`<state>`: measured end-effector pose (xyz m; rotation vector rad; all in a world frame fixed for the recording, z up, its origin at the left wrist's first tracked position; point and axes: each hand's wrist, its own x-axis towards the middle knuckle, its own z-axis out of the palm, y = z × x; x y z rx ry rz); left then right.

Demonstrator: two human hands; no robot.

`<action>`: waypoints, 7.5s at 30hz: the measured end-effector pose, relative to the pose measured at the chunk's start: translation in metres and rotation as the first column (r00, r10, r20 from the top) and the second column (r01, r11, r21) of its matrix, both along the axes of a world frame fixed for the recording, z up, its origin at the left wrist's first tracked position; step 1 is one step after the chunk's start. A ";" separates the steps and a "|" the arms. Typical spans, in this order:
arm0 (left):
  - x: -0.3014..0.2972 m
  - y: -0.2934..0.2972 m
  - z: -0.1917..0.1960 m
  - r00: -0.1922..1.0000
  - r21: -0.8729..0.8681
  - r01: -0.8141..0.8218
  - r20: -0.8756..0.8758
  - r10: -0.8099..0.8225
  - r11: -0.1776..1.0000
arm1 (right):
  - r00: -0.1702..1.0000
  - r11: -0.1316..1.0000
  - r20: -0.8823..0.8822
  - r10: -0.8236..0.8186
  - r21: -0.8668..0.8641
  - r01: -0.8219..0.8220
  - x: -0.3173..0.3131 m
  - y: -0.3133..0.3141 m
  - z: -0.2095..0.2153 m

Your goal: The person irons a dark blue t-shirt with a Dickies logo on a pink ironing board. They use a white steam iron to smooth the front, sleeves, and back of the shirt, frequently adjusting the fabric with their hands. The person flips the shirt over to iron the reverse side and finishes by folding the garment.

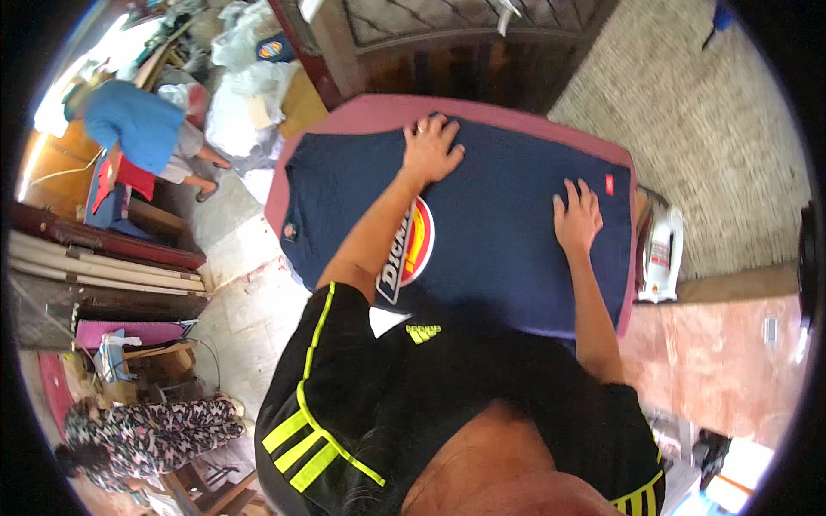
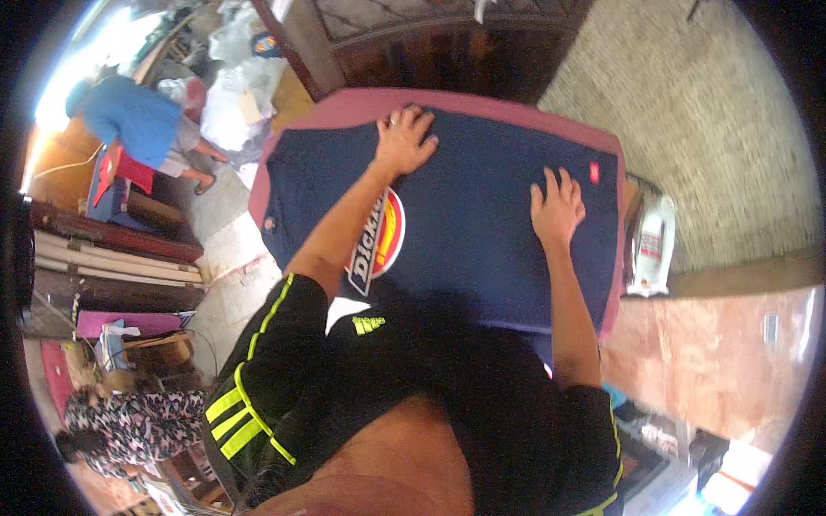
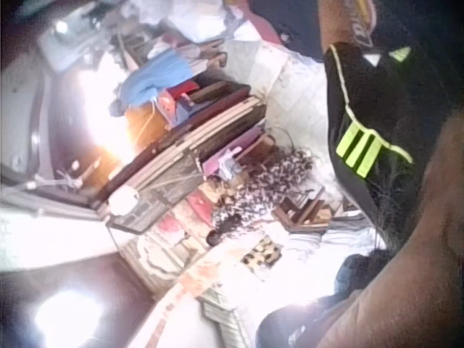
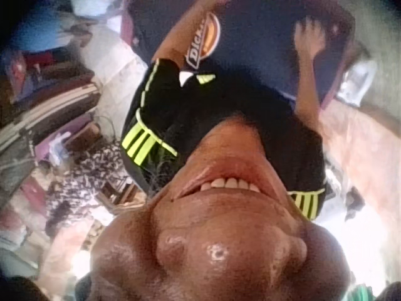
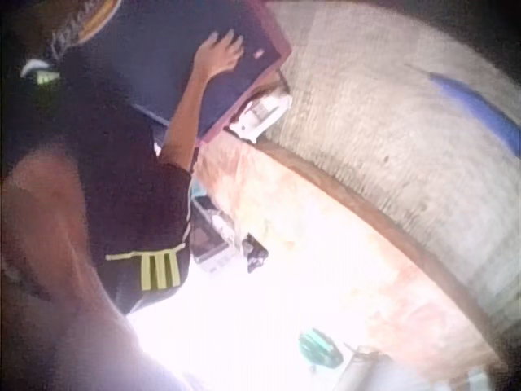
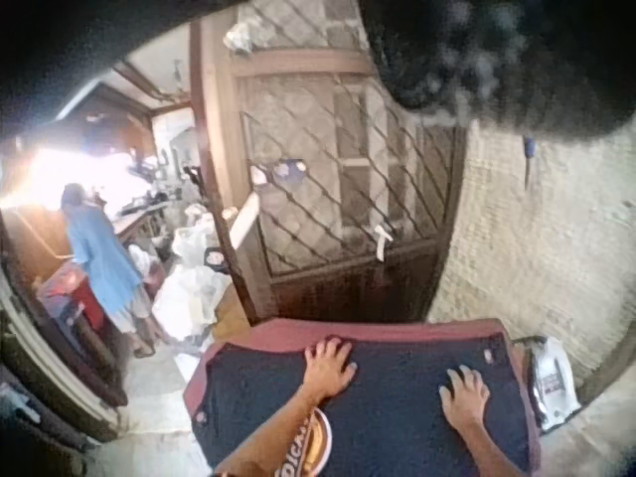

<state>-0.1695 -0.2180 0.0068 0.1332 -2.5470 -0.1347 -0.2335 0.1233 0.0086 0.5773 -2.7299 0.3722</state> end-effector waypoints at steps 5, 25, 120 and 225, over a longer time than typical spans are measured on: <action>0.001 -0.009 -0.005 0.988 -0.004 0.145 0.056 -0.144 0.989 | 1.000 1.000 -0.017 0.026 -0.015 -0.027 -0.003 -0.003 -0.004; -0.025 -0.003 0.001 0.993 -0.017 0.001 0.118 0.001 1.000 | 0.963 0.990 -0.267 0.034 -0.121 -0.069 -0.138 0.073 -0.012; 0.027 0.015 0.012 0.940 0.192 -0.233 0.295 0.170 0.953 | 0.991 0.976 0.041 -0.130 0.183 0.121 -0.018 0.113 0.002; -0.205 0.204 -0.022 0.938 0.008 0.344 0.047 -0.344 0.939 | 0.985 0.973 0.041 -0.168 -0.155 0.173 -0.196 0.138 0.078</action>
